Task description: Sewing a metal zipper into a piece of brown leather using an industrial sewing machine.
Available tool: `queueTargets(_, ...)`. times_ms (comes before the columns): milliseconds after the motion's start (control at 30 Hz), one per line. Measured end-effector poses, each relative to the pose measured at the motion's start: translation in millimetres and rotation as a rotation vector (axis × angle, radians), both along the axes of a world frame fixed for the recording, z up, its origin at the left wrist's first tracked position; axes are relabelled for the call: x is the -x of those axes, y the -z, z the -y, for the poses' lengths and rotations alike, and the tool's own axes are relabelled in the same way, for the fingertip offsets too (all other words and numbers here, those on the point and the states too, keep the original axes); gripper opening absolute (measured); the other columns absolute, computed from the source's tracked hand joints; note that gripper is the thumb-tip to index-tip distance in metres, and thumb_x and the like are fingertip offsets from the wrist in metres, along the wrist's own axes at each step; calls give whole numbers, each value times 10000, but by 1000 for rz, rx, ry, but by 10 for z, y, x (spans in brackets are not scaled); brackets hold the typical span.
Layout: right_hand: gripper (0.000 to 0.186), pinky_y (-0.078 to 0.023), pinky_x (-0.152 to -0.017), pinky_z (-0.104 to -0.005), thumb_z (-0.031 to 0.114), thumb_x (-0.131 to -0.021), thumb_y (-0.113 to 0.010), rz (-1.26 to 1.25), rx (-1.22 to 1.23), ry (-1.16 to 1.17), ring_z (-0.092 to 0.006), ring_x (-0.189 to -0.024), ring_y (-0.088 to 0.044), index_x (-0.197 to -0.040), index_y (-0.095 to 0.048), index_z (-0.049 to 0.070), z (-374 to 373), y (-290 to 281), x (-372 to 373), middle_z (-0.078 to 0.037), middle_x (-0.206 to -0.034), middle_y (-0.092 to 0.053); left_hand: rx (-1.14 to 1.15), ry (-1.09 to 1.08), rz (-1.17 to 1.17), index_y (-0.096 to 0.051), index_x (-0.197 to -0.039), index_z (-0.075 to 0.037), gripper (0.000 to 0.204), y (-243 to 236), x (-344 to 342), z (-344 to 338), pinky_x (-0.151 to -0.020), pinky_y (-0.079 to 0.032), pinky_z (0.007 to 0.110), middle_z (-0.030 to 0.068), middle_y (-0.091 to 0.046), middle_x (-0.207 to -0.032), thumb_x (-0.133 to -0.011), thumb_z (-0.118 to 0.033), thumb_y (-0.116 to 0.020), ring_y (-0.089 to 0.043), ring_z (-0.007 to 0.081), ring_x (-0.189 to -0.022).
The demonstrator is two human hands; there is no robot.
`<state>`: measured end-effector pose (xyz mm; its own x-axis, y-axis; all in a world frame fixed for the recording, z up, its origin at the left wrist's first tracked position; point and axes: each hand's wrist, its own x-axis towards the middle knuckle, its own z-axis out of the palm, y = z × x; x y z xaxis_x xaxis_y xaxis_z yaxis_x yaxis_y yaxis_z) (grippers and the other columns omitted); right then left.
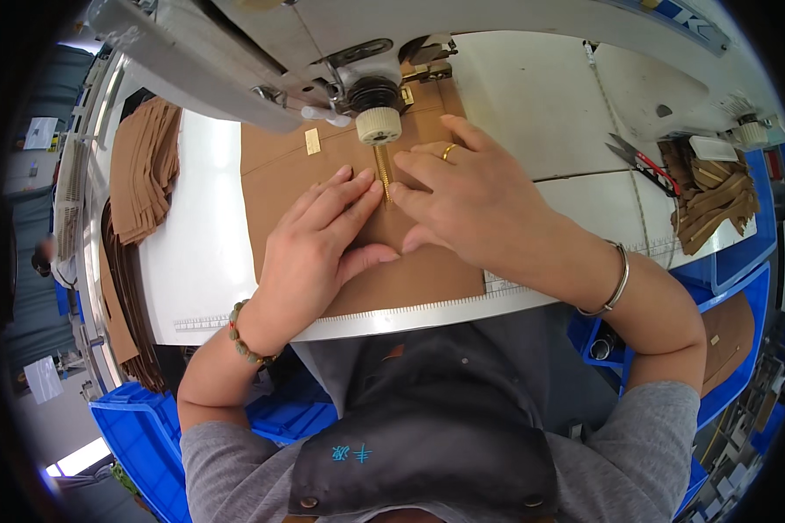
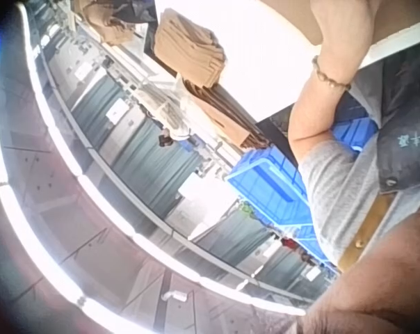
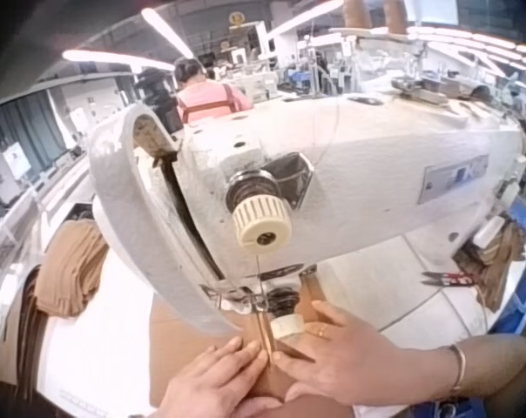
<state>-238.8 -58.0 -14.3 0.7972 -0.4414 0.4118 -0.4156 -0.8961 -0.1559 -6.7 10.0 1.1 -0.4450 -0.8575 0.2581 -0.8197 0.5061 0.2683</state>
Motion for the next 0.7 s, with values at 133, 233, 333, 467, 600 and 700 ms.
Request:
queueTargets(133, 511, -400, -1165, -488, 439, -747, -808, -29, 13, 56, -227, -1120, -662, -1134, -753, 111, 76, 41, -46, -56, -1199, -677, 11, -12, 4, -714, -1264, -23, 634, 17, -28, 128, -1091, -490, 460, 114, -679, -1329, -766, -402, -818, -618, 327, -1294)
queueTargets(233, 515, -407, -1160, -481, 440, -751, -805, -41, 21, 79, -232, -1115, -663, -1144, -749, 112, 146, 64, -84, -58, -1180, -687, 39, -23, 40, -719, -1269, -44, 624, 42, -59, 214, -1114, -463, 510, 89, -678, -1334, -774, -415, -803, -619, 308, -1294)
queueTargets(333, 515, -417, -1150, -474, 436, -753, -805, -44, 14, 104, -234, -1106, -662, -1154, -742, 117, 208, 75, -115, -52, -1147, -692, 55, -40, 51, -719, -1284, -63, 614, 72, -88, 291, -1131, -436, 548, 72, -674, -1344, -793, -427, -785, -607, 293, -1311)
queueTargets(467, 518, -430, -1137, -467, 427, -754, -808, -1, -28, 121, -228, -1114, -654, -1167, -732, 122, 260, 70, -123, -50, -1127, -691, 81, -38, 54, -719, -1284, -67, 563, 109, -116, 364, -1133, -430, 543, 55, -681, -1327, -841, -411, -763, -599, 273, -1313)
queueTargets(600, 506, -432, -1137, -467, 411, -758, -813, 5, 30, 127, -220, -1131, -646, -1167, -733, 124, 248, 63, -125, -44, -1124, -692, 86, -67, 45, -727, -1278, -65, 604, 127, -101, 327, -1137, -429, 542, 76, -681, -1326, -802, -432, -786, -594, 285, -1336)
queueTargets(700, 482, -431, -1139, -468, 399, -769, -814, -31, 35, 99, -215, -1164, -636, -1156, -733, 124, 197, 52, -109, -40, -1158, -694, 44, -57, -15, -727, -1272, -61, 626, 125, -76, 219, -1132, -434, 533, 81, -688, -1311, -781, -441, -804, -604, 293, -1324)
